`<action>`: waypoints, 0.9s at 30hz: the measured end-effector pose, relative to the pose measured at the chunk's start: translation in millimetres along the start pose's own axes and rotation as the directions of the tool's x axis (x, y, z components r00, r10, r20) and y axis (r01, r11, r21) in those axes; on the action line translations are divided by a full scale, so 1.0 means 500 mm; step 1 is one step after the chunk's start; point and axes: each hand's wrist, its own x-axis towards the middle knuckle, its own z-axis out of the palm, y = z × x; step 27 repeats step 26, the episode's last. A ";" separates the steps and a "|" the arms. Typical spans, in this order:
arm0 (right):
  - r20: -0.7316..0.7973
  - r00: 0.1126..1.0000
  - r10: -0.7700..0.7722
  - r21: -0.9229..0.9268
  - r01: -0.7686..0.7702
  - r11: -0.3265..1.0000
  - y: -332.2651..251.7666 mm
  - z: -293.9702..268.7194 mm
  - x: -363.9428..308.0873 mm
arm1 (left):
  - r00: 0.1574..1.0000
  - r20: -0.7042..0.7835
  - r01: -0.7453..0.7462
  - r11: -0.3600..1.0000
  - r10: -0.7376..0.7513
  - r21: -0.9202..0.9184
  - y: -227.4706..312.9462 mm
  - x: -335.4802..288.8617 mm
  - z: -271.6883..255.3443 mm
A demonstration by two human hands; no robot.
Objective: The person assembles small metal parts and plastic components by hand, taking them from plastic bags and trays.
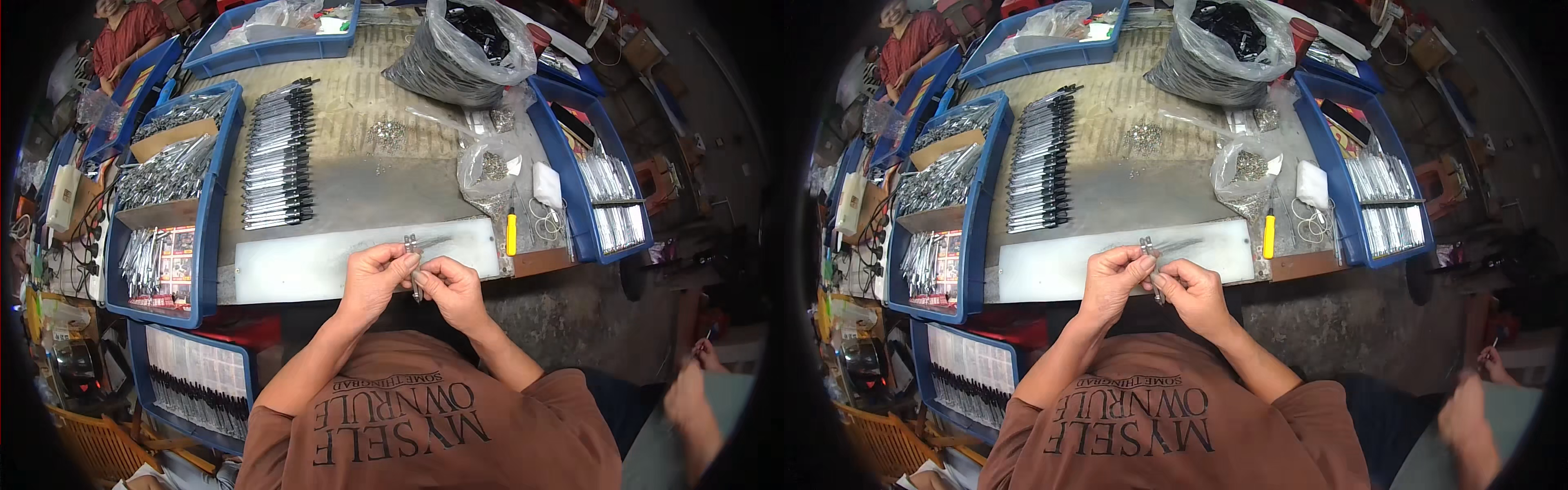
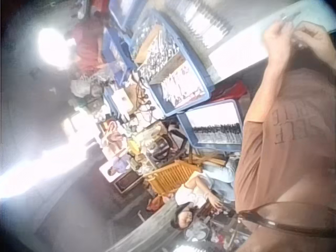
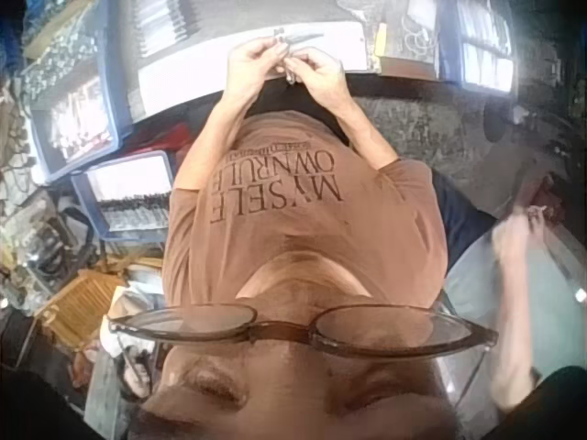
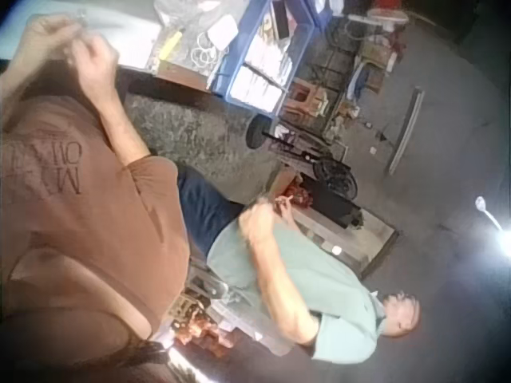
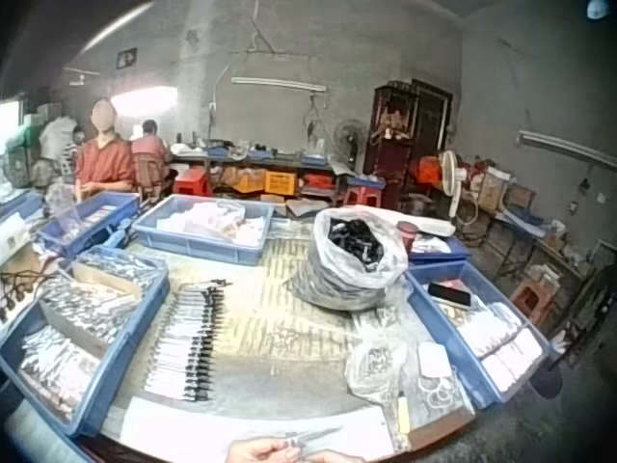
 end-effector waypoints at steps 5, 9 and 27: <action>0.011 1.000 0.010 -0.006 -0.010 1.000 0.005 -0.002 0.001 | 1.000 0.006 -0.005 1.000 0.005 0.001 -0.004 0.001 -0.002; 0.009 1.000 0.006 -0.057 -0.005 0.998 0.007 -0.003 0.001 | 1.000 0.001 0.004 1.000 -0.004 0.012 -0.001 0.001 -0.001; 0.005 1.000 0.022 -0.068 -0.022 0.997 0.007 -0.003 0.000 | 1.000 -0.003 0.001 1.000 -0.001 0.024 -0.005 0.000 -0.003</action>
